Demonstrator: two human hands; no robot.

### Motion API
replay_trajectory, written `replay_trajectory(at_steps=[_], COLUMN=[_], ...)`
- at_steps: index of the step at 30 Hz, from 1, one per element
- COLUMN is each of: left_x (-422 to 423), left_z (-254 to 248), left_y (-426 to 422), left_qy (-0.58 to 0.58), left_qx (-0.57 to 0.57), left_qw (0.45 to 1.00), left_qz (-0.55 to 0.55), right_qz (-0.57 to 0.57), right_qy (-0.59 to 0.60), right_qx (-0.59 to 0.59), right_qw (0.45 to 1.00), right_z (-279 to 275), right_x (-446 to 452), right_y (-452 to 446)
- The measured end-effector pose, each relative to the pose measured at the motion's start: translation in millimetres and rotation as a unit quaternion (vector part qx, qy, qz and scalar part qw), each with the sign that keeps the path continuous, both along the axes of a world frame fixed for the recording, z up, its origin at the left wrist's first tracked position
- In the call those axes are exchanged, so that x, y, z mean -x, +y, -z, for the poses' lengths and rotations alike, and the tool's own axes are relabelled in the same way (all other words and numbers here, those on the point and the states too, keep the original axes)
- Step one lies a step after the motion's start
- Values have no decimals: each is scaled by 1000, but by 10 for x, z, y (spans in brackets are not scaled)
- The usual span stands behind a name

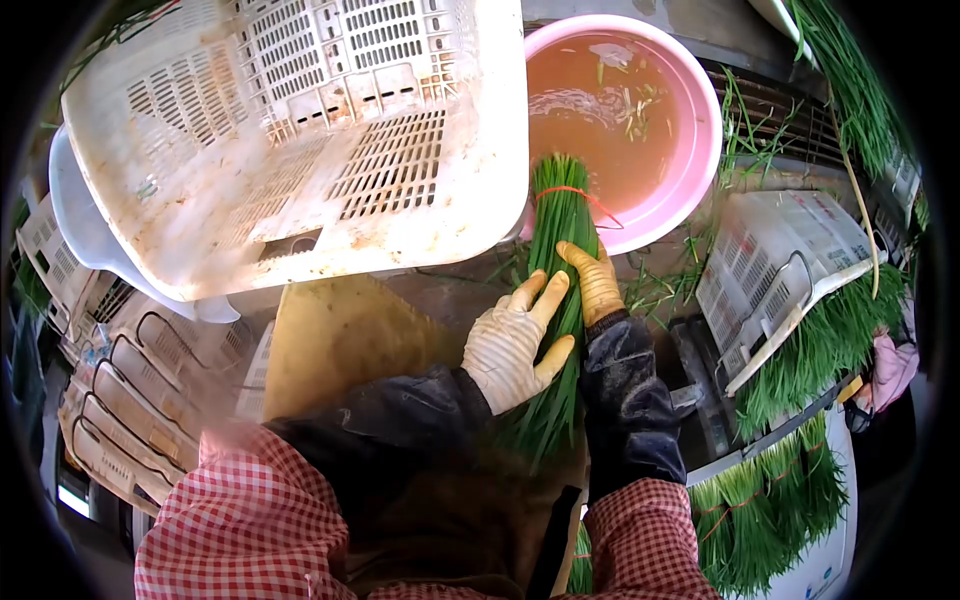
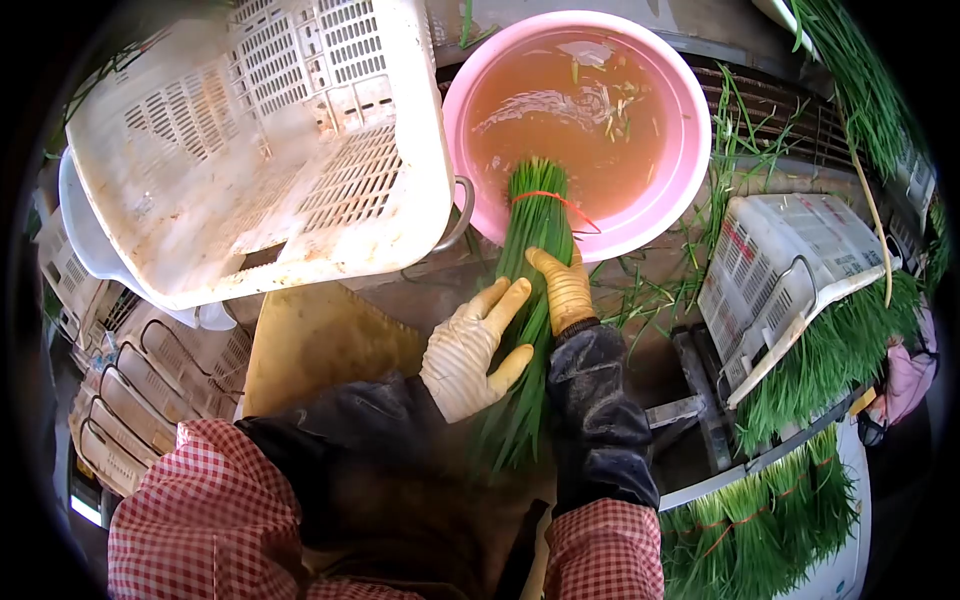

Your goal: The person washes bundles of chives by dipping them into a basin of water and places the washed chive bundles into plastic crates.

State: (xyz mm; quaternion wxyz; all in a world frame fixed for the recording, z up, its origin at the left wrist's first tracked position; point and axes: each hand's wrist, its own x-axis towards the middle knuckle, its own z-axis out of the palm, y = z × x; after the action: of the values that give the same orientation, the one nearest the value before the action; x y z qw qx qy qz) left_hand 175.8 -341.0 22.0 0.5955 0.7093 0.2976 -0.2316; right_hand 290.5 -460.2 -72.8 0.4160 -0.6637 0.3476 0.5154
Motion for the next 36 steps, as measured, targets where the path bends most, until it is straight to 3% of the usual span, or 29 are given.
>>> replay_trajectory(at_steps=[4,6,8,14,17,18,22,24,26,28,31,32,34,36], left_x=[-85,-99,-101,-140,-93,-64,27,61,-22,-111,-479,-579,-690,-825], left_z=[118,163,218,116,119,99,-215,-308,-477,-467,-616,-663,-661,-863], left_y=[173,211,250,373,427,470,664,608,592,608,722,702,492,417], left_qy=[-47,-22,-32,-24,-37,-40,-59,-114,-80,-41,13,43,-15,15], left_qx=[-24,-42,-89,11,-8,-15,2,-40,55,116,143,294,371,329], left_qw=[993,994,991,988,992,994,993,978,946,918,946,886,843,841], left_qz=[-102,-103,-92,-155,-121,-98,-101,-169,-310,-376,-292,-356,-389,-430], right_qz=[57,-68,-94,44,-36,-32,88,184,230,290,289,278,254,242], right_qy=[-13,-46,-20,-58,23,24,31,126,141,177,194,197,198,197], right_qx=[-12,43,7,-42,38,41,-55,-112,-164,-248,-343,-363,-391,-386], right_qw=[998,996,995,997,998,998,994,968,949,907,872,867,862,868], right_z=[-135,91,92,-731,-228,-344,-1006,-1326,-1449,-1507,-1576,-1648,-1717,-1832], right_x=[-7,-3,-153,108,338,268,156,82,155,215,283,298,327,379], right_y=[121,253,277,184,-150,-29,-94,-320,-699,-906,-803,-735,-608,-556])
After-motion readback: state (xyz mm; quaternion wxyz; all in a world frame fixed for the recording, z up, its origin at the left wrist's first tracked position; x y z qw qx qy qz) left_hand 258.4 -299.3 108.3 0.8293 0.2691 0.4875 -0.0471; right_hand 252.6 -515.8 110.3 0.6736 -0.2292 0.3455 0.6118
